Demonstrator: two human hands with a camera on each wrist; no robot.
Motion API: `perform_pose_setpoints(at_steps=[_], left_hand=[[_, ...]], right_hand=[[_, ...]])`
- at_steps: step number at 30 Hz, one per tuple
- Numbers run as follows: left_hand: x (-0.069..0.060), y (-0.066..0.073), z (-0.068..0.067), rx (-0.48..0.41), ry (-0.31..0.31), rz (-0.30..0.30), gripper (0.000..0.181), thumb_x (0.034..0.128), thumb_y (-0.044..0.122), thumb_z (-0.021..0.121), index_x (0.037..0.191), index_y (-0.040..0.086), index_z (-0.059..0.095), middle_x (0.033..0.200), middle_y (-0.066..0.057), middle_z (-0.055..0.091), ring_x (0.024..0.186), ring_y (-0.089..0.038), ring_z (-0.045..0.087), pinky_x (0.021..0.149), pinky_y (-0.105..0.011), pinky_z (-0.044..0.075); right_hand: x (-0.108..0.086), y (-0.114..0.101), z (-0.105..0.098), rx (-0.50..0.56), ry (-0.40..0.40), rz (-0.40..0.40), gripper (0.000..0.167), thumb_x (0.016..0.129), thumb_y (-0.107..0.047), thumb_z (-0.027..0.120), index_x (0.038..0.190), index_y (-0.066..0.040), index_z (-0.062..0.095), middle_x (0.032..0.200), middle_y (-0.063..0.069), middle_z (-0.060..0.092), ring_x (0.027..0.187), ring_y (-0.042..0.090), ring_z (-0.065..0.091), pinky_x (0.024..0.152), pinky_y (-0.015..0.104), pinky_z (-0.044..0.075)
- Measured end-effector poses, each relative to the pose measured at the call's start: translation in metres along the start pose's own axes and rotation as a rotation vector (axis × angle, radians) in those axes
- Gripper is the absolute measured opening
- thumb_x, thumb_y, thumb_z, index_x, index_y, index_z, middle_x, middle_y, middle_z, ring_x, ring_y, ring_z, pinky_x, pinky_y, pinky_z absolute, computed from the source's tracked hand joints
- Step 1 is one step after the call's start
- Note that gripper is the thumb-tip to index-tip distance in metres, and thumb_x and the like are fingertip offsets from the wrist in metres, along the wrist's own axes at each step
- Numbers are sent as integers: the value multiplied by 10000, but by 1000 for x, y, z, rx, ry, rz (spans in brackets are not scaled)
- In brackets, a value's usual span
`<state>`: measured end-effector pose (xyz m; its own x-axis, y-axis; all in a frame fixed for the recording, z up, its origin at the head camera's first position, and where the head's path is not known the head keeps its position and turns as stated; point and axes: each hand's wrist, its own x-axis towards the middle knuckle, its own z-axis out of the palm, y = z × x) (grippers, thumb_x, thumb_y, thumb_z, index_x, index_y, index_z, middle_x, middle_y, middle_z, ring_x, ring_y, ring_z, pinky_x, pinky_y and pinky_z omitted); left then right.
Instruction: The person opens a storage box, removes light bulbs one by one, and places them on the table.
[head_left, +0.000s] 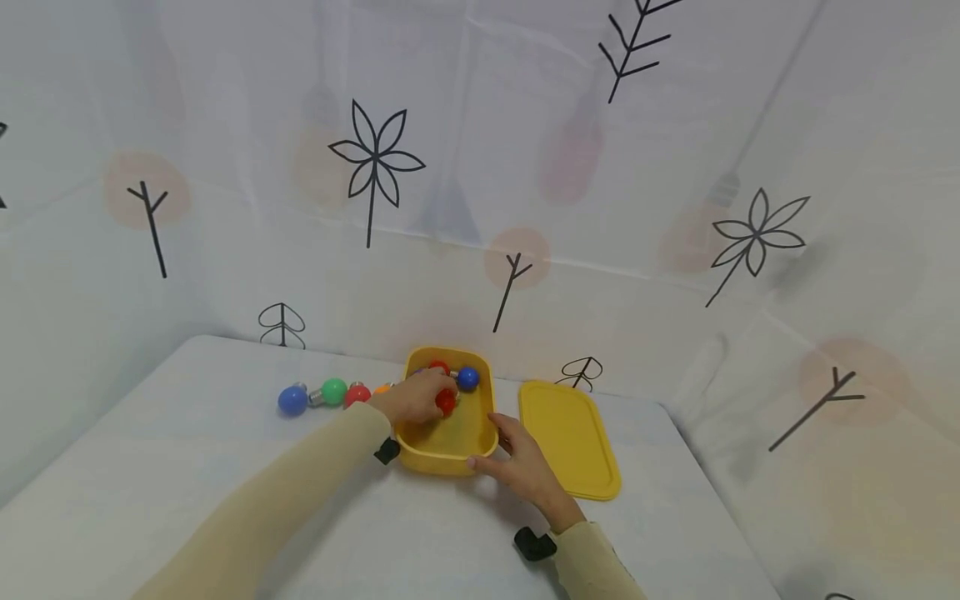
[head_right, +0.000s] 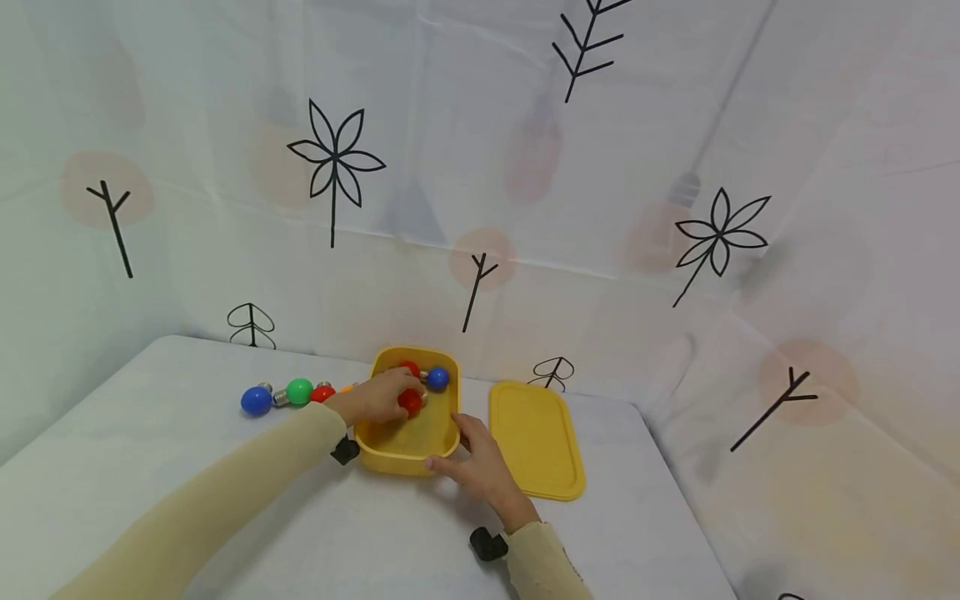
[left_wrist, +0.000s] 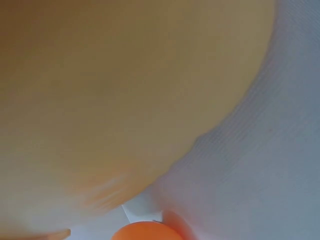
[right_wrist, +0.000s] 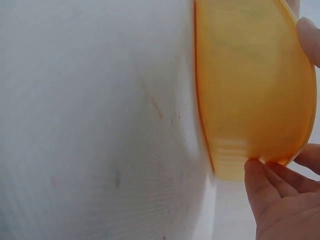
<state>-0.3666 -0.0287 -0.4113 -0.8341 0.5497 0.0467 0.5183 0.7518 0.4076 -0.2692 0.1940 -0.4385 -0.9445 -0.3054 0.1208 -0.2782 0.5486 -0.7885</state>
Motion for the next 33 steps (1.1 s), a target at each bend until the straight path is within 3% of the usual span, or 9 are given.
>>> perform_pose_setpoints(at_steps=[12, 23, 33], left_hand=[[-10, 3, 0, 3, -6, 33, 313, 849, 147, 729, 1149, 165, 643, 1102, 10, 533, 998, -167, 531, 948, -361, 472], [-23, 9, 2, -43, -12, 19, 347, 854, 186, 732, 1187, 205, 635, 1071, 53, 512, 991, -126, 520, 965, -343, 465], [-35, 14, 2, -101, 3, 21, 361, 865, 205, 720, 1210, 213, 614, 1262, 17, 532, 1150, -172, 500, 1009, -400, 431]], right_hand=[[-1, 3, 2, -21, 45, 28, 932, 693, -532, 799, 1427, -110, 409, 1423, 49, 430, 1294, 236, 449, 1047, 420, 380], [-8, 0, 2, -16, 30, 44, 902, 716, -492, 799, 1431, -108, 405, 1423, 44, 431, 1297, 236, 447, 1042, 425, 384], [-15, -2, 2, -28, 21, 41, 867, 734, -466, 796, 1421, -102, 414, 1412, 45, 441, 1284, 248, 459, 1034, 437, 393]])
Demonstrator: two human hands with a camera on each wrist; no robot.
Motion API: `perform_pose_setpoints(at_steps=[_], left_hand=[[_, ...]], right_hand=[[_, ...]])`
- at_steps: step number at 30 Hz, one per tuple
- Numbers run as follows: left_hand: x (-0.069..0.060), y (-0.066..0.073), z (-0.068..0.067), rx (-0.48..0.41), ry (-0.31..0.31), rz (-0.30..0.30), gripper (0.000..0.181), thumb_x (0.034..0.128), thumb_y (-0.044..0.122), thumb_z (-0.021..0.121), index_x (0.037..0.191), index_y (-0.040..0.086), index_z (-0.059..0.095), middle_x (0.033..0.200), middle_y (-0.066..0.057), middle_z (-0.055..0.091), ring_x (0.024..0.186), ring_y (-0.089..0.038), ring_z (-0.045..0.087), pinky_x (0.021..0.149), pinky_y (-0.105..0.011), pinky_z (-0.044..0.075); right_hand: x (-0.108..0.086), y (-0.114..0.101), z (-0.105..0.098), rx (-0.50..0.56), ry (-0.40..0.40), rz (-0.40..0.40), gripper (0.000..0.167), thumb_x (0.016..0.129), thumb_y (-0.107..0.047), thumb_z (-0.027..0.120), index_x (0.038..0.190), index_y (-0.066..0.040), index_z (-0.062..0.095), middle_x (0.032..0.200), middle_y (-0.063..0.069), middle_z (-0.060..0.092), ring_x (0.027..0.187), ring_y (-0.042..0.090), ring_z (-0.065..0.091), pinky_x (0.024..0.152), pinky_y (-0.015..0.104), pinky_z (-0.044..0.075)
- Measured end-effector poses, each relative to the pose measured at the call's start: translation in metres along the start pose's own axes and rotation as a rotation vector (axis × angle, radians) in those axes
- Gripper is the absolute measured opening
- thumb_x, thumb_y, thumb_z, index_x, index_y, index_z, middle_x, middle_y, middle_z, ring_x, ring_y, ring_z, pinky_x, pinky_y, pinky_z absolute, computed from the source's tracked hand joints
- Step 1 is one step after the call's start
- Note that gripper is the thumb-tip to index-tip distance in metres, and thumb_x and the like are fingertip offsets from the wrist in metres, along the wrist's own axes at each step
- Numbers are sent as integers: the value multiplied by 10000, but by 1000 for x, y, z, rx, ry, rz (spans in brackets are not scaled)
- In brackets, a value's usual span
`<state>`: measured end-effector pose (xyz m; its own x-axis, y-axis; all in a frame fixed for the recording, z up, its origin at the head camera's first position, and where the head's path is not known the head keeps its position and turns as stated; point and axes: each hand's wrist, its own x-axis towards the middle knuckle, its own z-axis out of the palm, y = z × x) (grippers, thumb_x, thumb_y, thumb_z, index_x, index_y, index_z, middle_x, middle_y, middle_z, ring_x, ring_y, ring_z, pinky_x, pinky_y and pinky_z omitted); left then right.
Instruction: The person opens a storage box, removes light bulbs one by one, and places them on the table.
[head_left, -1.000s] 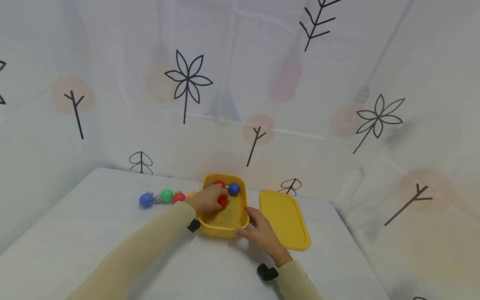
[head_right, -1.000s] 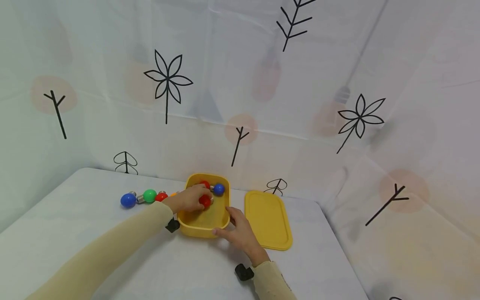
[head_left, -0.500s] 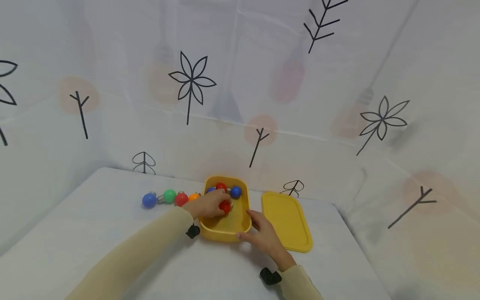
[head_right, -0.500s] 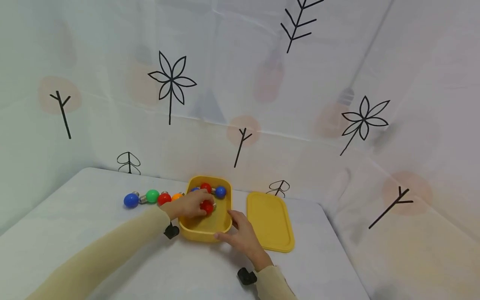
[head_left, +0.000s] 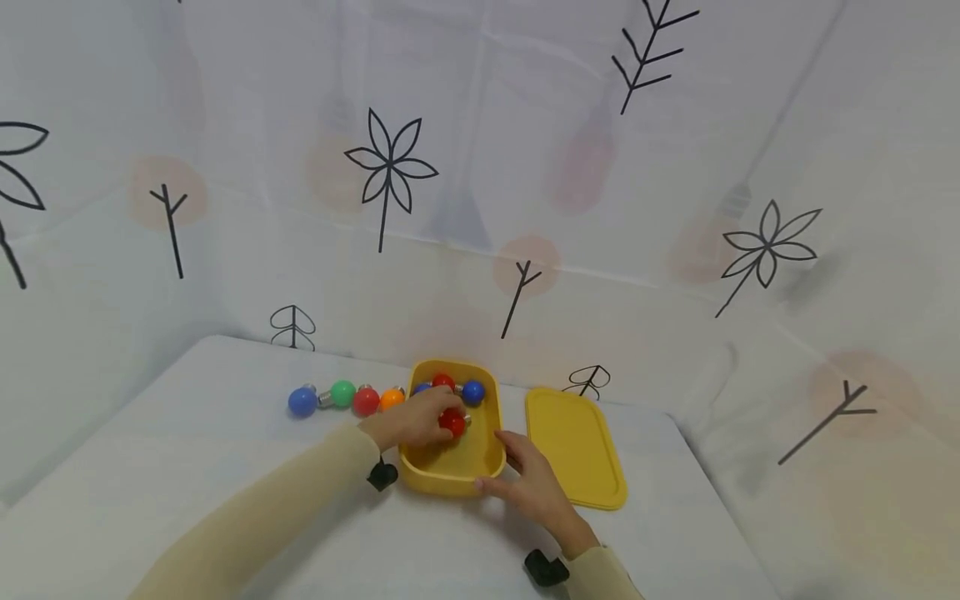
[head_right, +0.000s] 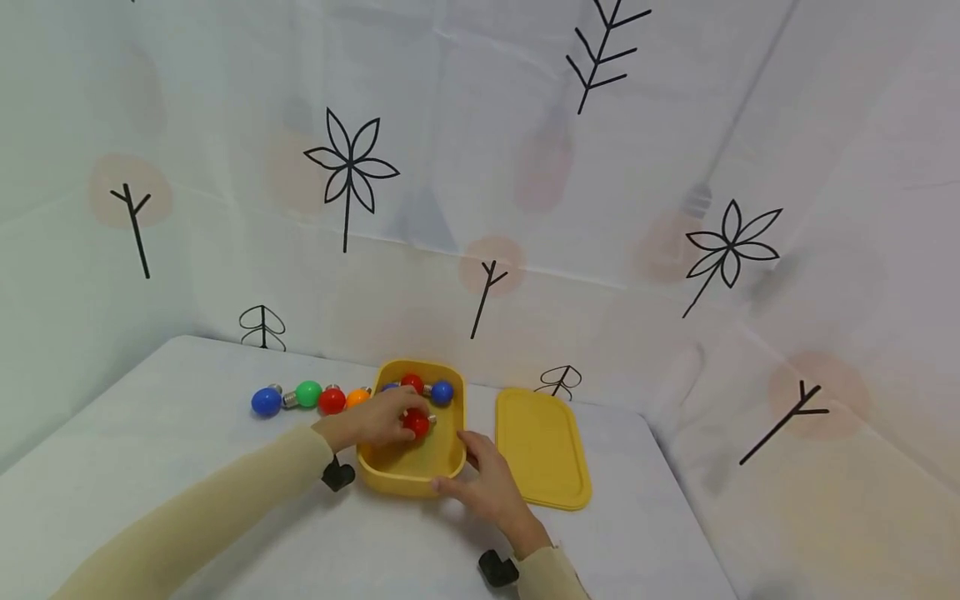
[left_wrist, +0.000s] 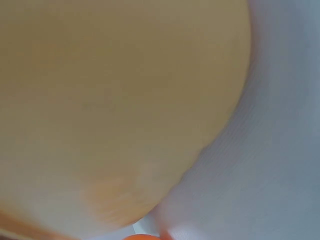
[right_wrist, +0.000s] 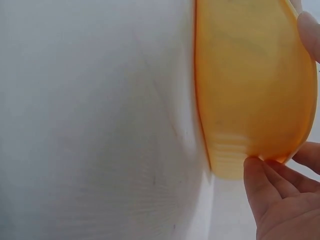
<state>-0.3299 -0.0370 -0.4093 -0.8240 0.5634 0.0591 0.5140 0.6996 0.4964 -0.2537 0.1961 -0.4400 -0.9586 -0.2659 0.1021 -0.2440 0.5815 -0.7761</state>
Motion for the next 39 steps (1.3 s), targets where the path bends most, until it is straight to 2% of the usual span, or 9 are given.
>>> perform_pose_setpoints(at_steps=[5, 8, 12, 15, 20, 26, 31, 34, 39], left_hand=[[-8, -2, 0, -37, 31, 50, 344, 859, 221, 727, 1188, 206, 628, 1250, 17, 536, 1129, -176, 494, 988, -391, 446], [-15, -2, -4, -51, 63, 93, 341, 851, 207, 731, 1179, 204, 636, 1232, 15, 542, 1101, -175, 496, 950, -368, 472], [-32, -5, -15, -66, 122, 151, 326, 844, 191, 737, 1156, 204, 643, 1148, 48, 558, 1041, -144, 510, 894, -317, 501], [-50, -9, -26, -89, 180, 158, 312, 830, 181, 750, 1123, 216, 648, 1098, 79, 564, 1021, -125, 519, 880, -310, 511], [-81, -23, -41, -126, 264, 126, 305, 825, 138, 751, 1108, 196, 655, 1057, 73, 573, 981, -132, 552, 854, -350, 533], [-105, -45, -39, -117, 284, 41, 320, 823, 150, 754, 1123, 190, 648, 1066, 69, 573, 967, -140, 560, 827, -375, 542], [-110, -58, -28, -126, 262, 0, 350, 820, 130, 753, 1150, 164, 641, 1107, 34, 587, 1006, -177, 562, 823, -392, 545], [-108, -60, -25, -123, 254, -12, 349, 814, 121, 757, 1142, 151, 643, 1099, 29, 590, 1007, -179, 558, 822, -384, 545], [-102, -64, -22, -63, 244, -47, 341, 808, 151, 768, 1129, 171, 653, 1065, 62, 586, 985, -146, 549, 822, -340, 537]], right_hand=[[-4, -1, 1, -2, -4, -4, 874, 729, -465, 800, 1423, -104, 411, 1413, 46, 439, 1287, 249, 456, 1037, 446, 387], [-5, 0, 2, -9, 1, -6, 874, 732, -462, 799, 1425, -101, 408, 1414, 46, 439, 1290, 252, 453, 1040, 455, 381], [-6, 1, 2, -16, 7, 8, 883, 729, -465, 799, 1430, -101, 405, 1415, 36, 441, 1288, 249, 454, 1039, 458, 382], [-5, 1, 2, -12, 4, 6, 887, 729, -457, 802, 1432, -92, 401, 1419, 40, 437, 1286, 254, 455, 1039, 457, 383], [-4, 2, 2, -3, 9, -7, 900, 720, -461, 808, 1428, -80, 405, 1420, 56, 437, 1278, 272, 460, 1035, 470, 384], [-5, 4, 3, 1, 1, 27, 921, 692, -499, 813, 1426, -114, 411, 1421, 45, 435, 1287, 261, 453, 1039, 459, 383], [-5, 4, 3, 17, 1, 26, 907, 701, -470, 818, 1426, -109, 410, 1421, 49, 433, 1289, 264, 450, 1043, 453, 379], [-5, 5, 3, 16, 2, 15, 894, 714, -459, 814, 1426, -100, 409, 1422, 58, 432, 1289, 271, 451, 1040, 452, 382], [-5, 2, 2, 6, -1, 6, 897, 719, -462, 808, 1429, -92, 404, 1427, 59, 428, 1292, 274, 448, 1038, 452, 384]])
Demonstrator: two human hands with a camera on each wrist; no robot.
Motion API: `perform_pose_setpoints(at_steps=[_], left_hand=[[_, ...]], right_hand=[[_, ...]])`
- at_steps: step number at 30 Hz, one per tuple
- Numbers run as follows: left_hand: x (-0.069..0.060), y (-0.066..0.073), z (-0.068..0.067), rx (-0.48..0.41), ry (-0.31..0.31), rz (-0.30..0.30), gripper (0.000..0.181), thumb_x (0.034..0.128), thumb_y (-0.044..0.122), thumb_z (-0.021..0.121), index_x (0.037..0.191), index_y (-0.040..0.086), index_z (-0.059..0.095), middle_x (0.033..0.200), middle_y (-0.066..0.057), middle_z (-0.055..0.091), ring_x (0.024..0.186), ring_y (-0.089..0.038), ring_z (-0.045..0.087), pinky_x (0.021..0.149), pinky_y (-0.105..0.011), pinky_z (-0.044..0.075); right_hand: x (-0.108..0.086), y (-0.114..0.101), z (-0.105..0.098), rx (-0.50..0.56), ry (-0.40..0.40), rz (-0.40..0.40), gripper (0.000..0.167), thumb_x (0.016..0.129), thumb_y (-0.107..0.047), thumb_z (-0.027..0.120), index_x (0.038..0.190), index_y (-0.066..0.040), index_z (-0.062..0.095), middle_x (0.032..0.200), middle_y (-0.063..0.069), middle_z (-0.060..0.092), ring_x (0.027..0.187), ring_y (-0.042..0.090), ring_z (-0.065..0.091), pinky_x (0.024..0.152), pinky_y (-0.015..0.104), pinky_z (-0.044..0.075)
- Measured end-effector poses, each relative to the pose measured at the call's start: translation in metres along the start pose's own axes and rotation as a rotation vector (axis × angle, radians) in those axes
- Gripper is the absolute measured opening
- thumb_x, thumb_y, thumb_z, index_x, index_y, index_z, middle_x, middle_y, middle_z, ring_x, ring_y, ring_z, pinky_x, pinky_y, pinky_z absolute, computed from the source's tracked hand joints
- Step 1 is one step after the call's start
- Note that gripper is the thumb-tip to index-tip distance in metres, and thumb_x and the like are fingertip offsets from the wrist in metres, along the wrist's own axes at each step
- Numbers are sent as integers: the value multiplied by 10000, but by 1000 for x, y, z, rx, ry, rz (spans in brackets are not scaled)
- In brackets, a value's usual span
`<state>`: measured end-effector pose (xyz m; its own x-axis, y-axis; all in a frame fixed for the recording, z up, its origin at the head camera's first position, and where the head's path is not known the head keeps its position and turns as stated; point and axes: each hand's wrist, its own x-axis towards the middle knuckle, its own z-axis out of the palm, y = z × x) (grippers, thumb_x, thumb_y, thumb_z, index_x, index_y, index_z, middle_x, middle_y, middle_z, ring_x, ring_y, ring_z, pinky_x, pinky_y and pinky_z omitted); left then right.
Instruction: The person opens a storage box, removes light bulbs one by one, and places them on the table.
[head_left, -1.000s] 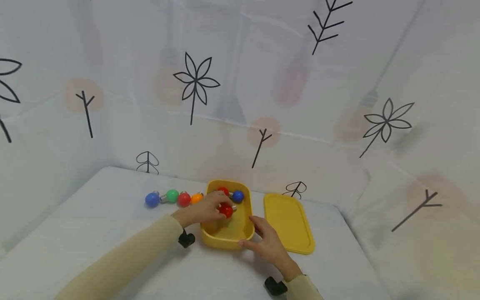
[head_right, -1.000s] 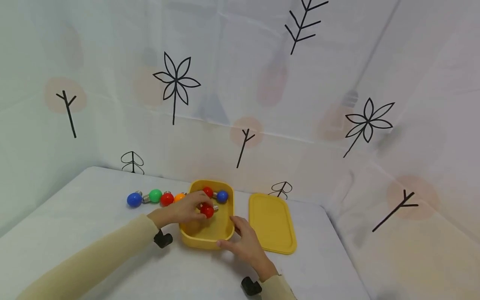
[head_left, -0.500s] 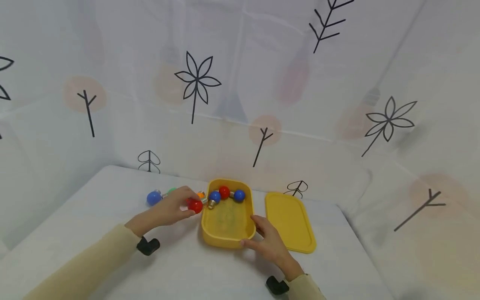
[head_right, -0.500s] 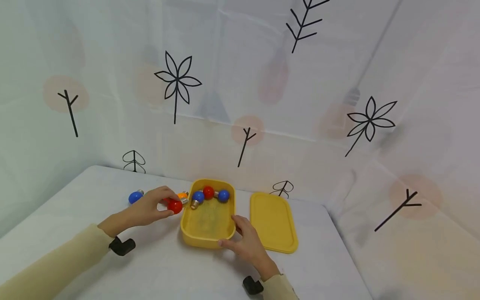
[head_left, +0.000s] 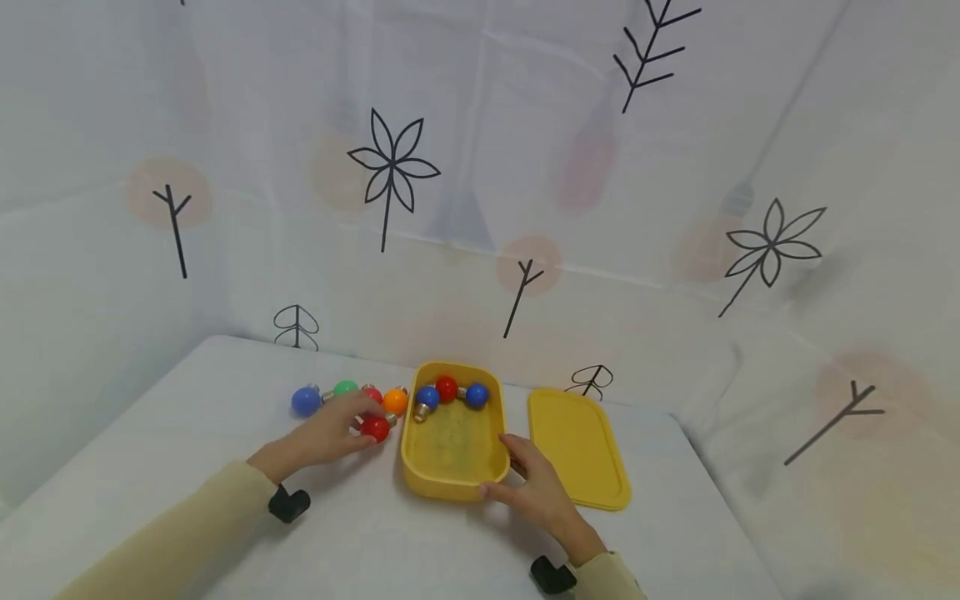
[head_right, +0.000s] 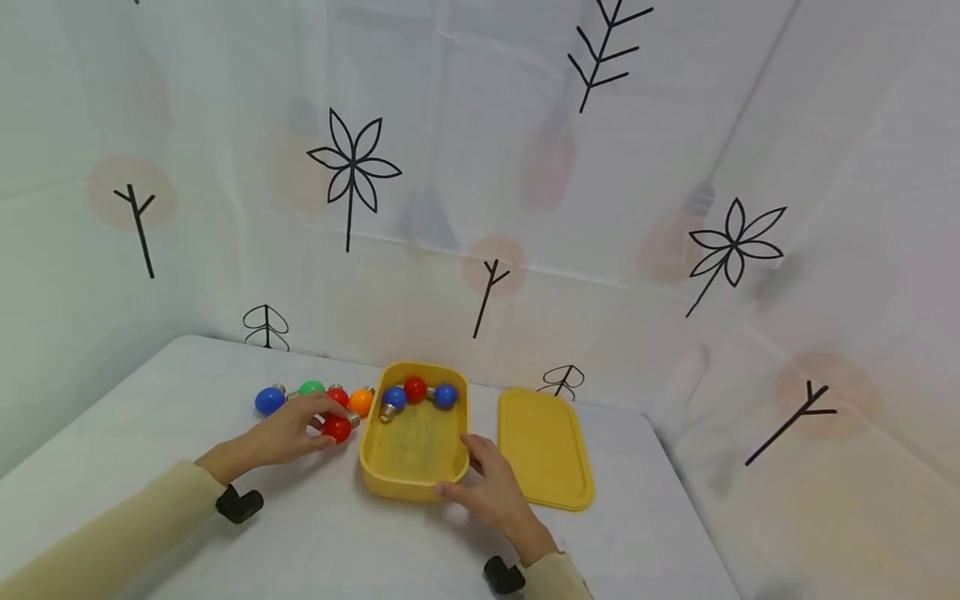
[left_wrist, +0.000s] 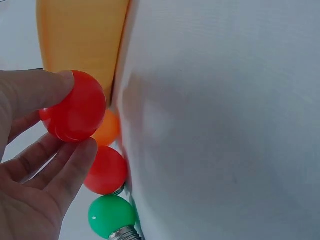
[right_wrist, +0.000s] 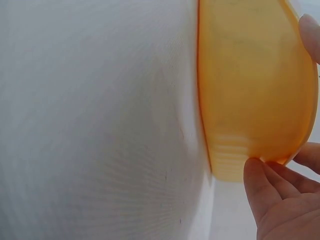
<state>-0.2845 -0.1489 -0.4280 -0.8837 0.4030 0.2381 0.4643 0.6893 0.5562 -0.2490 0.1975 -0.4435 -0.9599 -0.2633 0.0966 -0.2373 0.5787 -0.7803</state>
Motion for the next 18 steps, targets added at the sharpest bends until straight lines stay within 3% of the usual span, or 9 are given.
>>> perform_pose_setpoints(at_steps=[4, 18], left_hand=[[3, -3, 4, 33, -16, -18, 334, 804, 177, 773, 1116, 196, 657, 1055, 84, 582, 981, -135, 534, 847, -343, 515], [7, -9, 11, -9, -57, -78, 375, 801, 165, 776, 1150, 201, 643, 1113, 44, 554, 1016, -166, 518, 897, -406, 502]], right_hand=[[0, -1, 0, -3, -4, 6, 903, 717, -466, 808, 1434, -99, 399, 1431, 49, 422, 1296, 267, 443, 1041, 453, 381], [0, -1, 1, -19, 4, 18, 919, 706, -505, 800, 1434, -116, 397, 1432, 43, 419, 1307, 260, 434, 1038, 447, 385]])
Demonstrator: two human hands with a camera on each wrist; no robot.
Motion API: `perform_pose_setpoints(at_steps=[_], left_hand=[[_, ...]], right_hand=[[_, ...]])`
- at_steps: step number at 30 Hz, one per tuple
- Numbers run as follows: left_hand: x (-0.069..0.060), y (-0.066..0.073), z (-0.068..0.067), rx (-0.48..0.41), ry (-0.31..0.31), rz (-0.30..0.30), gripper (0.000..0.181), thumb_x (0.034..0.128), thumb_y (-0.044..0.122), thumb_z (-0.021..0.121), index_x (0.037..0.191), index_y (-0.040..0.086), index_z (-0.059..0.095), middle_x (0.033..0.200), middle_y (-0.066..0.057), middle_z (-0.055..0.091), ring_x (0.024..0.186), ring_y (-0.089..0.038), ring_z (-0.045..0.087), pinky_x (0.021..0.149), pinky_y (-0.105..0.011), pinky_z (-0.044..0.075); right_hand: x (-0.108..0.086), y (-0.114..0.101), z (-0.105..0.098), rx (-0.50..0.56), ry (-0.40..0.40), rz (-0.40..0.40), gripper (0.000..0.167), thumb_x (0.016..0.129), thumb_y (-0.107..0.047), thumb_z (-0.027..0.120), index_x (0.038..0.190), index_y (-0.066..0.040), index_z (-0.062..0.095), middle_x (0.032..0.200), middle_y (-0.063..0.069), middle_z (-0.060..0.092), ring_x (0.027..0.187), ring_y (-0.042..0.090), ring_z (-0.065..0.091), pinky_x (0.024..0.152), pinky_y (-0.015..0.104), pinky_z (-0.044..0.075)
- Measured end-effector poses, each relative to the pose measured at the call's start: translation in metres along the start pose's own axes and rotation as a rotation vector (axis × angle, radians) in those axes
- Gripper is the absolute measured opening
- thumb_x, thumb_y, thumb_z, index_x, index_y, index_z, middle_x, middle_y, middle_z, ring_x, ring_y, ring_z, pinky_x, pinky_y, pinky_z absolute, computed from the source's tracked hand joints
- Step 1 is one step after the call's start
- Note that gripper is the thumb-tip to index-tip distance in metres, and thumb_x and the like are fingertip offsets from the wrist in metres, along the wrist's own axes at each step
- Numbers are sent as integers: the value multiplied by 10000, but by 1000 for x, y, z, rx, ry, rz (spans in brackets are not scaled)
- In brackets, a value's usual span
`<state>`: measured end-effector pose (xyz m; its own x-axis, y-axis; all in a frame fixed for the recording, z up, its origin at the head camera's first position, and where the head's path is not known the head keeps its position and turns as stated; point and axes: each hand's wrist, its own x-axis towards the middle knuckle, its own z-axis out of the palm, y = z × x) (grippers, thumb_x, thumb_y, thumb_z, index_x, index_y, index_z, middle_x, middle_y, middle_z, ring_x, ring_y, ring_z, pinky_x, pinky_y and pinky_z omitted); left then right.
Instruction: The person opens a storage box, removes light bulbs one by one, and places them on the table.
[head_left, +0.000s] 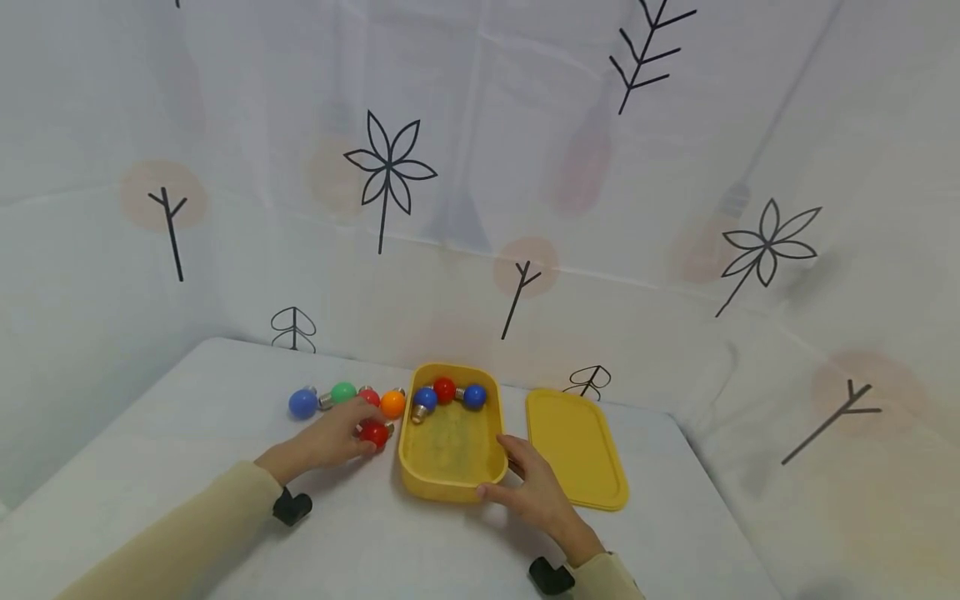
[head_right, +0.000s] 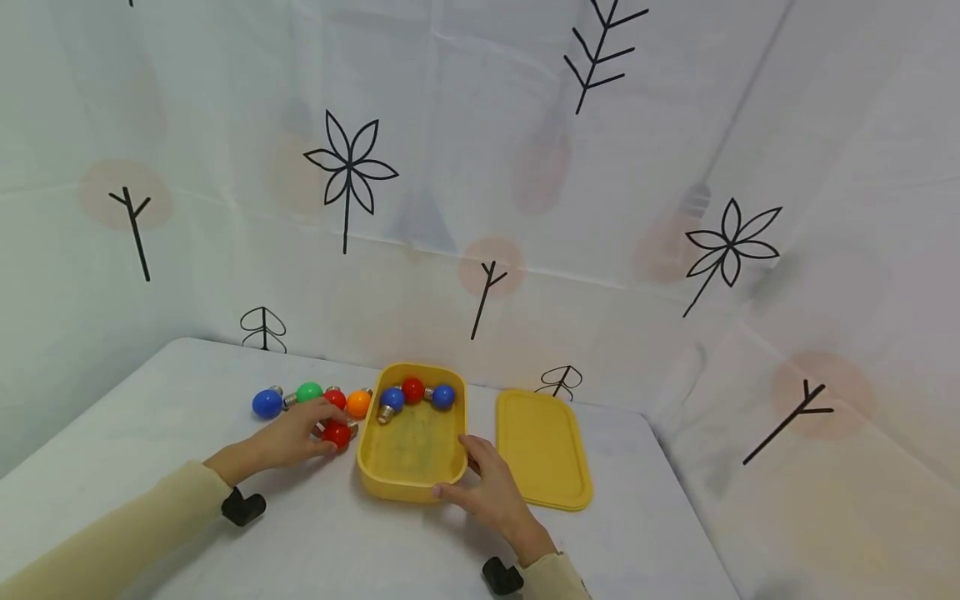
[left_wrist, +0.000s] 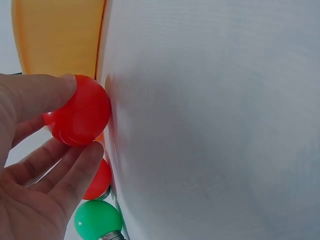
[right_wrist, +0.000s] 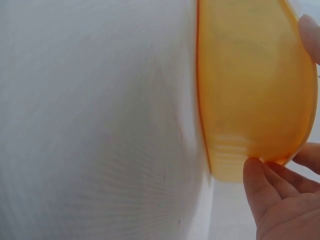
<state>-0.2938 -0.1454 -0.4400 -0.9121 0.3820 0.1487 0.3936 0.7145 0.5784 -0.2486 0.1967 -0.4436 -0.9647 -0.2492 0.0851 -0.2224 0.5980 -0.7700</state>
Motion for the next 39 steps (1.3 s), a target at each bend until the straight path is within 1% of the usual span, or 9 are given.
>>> perform_pose_setpoints(at_steps=[6, 12, 15, 17, 22, 28, 30, 35, 39], left_hand=[[0, -1, 1, 13, 9, -12, 388, 795, 165, 783, 1155, 214, 645, 1114, 47, 557, 1015, -164, 520, 891, -392, 509], [-2, 5, -3, -2, 18, -46, 398, 812, 178, 766, 1187, 199, 633, 1154, 26, 587, 1075, -206, 547, 900, -415, 506], [-1, 8, -7, 11, 22, -30, 391, 829, 184, 749, 1199, 158, 624, 1176, -14, 596, 1094, -231, 561, 906, -433, 503], [1, 11, -10, 27, 26, -7, 358, 842, 203, 736, 1175, 138, 624, 1148, -32, 597, 1066, -237, 568, 899, -429, 505], [11, 20, -15, 39, 27, 52, 324, 863, 235, 710, 1154, 115, 630, 1075, -59, 587, 977, -248, 567, 865, -406, 511], [24, 34, -15, 37, 26, 107, 314, 866, 228, 707, 1155, 119, 647, 1106, -52, 592, 1026, -245, 569, 901, -410, 506], [29, 38, -15, 41, 23, 127, 291, 868, 211, 701, 1140, 119, 652, 1091, -45, 590, 1008, -232, 567, 903, -395, 503], [42, 49, -15, 78, -16, 163, 289, 865, 231, 711, 1128, 132, 646, 1070, -50, 576, 967, -223, 560, 891, -366, 503], [54, 57, -14, 122, -44, 179, 351, 860, 247, 718, 1176, 122, 626, 1114, -66, 568, 1004, -221, 551, 925, -371, 488]], right_hand=[[-1, -1, 0, 3, -2, -11, 952, 687, -527, 802, 1435, -100, 396, 1429, 45, 420, 1309, 261, 432, 1037, 439, 385], [-2, -1, 0, -2, -2, -31, 931, 705, -494, 806, 1438, -97, 391, 1432, 36, 415, 1311, 244, 430, 1043, 414, 382], [-2, -1, 0, -6, -6, -35, 934, 710, -497, 801, 1443, -93, 385, 1435, 34, 410, 1312, 243, 428, 1045, 412, 381], [-2, -1, 0, -5, -5, -35, 931, 711, -495, 801, 1442, -93, 386, 1435, 34, 411, 1309, 245, 430, 1045, 417, 381], [-2, -2, 0, -6, -4, -24, 921, 714, -492, 801, 1439, -102, 390, 1434, 34, 414, 1304, 244, 435, 1047, 426, 380], [-2, -2, 0, -2, -5, -14, 905, 720, -474, 803, 1438, -109, 391, 1432, 33, 416, 1305, 240, 434, 1048, 433, 378], [-1, -2, 0, 0, -7, -18, 898, 727, -464, 802, 1440, -107, 388, 1431, 32, 416, 1307, 237, 432, 1048, 430, 378], [-1, -1, 0, 1, -9, -22, 899, 728, -459, 803, 1442, -105, 388, 1429, 28, 420, 1308, 228, 431, 1047, 425, 379], [0, -2, 0, -2, -4, -20, 894, 730, -456, 802, 1441, -104, 389, 1432, 30, 418, 1309, 235, 431, 1046, 425, 379]])
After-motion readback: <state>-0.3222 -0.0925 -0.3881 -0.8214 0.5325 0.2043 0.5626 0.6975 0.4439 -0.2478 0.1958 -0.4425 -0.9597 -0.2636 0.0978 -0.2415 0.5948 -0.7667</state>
